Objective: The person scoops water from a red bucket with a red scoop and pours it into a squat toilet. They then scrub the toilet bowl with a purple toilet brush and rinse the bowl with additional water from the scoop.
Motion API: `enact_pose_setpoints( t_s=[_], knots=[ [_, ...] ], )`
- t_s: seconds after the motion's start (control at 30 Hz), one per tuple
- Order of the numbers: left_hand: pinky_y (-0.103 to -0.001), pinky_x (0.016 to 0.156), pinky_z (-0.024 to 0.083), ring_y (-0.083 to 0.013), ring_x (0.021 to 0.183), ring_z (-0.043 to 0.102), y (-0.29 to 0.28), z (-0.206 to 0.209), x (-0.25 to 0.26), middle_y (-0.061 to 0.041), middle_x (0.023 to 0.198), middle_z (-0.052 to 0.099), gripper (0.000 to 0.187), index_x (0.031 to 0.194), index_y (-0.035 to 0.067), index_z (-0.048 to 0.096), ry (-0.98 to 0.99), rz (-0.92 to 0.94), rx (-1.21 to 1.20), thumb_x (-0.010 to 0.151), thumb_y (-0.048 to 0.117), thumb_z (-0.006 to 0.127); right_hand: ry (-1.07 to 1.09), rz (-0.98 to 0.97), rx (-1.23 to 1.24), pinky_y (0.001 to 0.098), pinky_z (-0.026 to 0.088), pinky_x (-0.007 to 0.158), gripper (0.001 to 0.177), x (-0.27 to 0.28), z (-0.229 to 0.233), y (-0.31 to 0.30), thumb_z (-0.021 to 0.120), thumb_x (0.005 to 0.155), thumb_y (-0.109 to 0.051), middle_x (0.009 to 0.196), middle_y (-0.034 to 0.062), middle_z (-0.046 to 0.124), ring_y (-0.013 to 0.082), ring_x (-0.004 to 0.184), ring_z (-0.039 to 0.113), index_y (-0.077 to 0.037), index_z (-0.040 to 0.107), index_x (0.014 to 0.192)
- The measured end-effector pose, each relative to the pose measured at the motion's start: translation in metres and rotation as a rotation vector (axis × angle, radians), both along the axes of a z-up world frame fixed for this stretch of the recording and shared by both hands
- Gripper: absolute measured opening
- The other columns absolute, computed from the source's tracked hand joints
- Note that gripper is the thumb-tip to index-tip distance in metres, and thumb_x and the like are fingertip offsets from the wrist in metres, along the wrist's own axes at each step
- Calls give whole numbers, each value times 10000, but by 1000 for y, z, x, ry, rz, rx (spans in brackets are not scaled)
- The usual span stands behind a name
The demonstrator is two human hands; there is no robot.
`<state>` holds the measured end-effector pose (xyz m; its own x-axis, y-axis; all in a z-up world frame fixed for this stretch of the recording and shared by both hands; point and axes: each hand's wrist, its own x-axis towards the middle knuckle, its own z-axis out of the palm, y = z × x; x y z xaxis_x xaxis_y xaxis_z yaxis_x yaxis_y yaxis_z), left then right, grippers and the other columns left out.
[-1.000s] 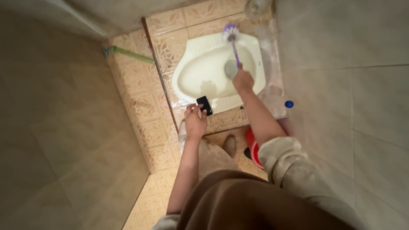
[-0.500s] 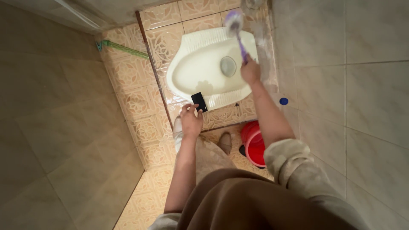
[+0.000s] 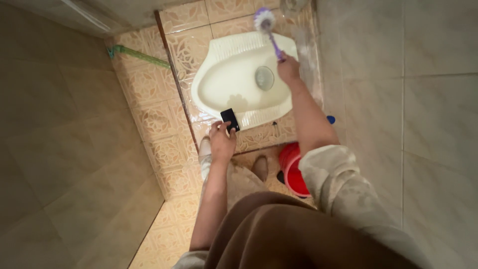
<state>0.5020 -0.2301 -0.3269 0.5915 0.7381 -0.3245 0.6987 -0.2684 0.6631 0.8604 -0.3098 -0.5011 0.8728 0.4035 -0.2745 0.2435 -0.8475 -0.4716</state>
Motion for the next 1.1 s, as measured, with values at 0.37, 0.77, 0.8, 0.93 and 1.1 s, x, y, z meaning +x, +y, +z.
enact_pose_setpoints(
  t_s=[0.37, 0.77, 0.8, 0.93, 1.1],
  knots=[
    [-463, 1003, 464, -384, 1240, 526, 2, 18, 18, -147, 1374, 567, 305, 1182, 115, 714, 39, 23, -39, 896, 221, 712, 97, 25, -158, 526, 536, 805, 521, -76, 87, 22, 514, 944, -169, 980, 250, 709, 436, 918, 684, -234, 539, 1460],
    [-502, 1022, 466, -394, 1240, 526, 4, -40, 6, -152, 1346, 577, 300, 1168, 149, 732, 127, 36, 9, 888, 259, 731, -125, 20, 295, 439, 573, 808, 400, -49, 53, -22, 632, 950, -111, 1045, 271, 721, 394, 926, 724, -71, 661, 1346],
    [-502, 1022, 466, -394, 1240, 526, 5, -41, 8, -152, 1346, 577, 300, 1168, 149, 732, 134, 47, 2, 888, 259, 731, -116, 31, 289, 439, 573, 808, 400, -64, 61, -23, 632, 950, -111, 1045, 271, 721, 394, 926, 724, -71, 661, 1346],
    [-496, 1015, 466, -389, 1241, 531, 8, -57, 5, -139, 1358, 575, 308, 1195, 167, 720, 217, 87, -78, 902, 261, 699, 2, 16, 231, 434, 571, 806, 432, -111, 75, -16, 621, 954, -105, 1030, 280, 715, 394, 906, 727, -96, 635, 1386],
    [-494, 1057, 441, -398, 1228, 537, 4, -113, -18, -164, 1349, 579, 320, 1192, 160, 730, 279, 74, -30, 885, 248, 721, -16, 81, 246, 433, 576, 807, 456, -114, 63, 4, 624, 969, -90, 1022, 283, 717, 409, 915, 724, -108, 605, 1425]
  ],
)
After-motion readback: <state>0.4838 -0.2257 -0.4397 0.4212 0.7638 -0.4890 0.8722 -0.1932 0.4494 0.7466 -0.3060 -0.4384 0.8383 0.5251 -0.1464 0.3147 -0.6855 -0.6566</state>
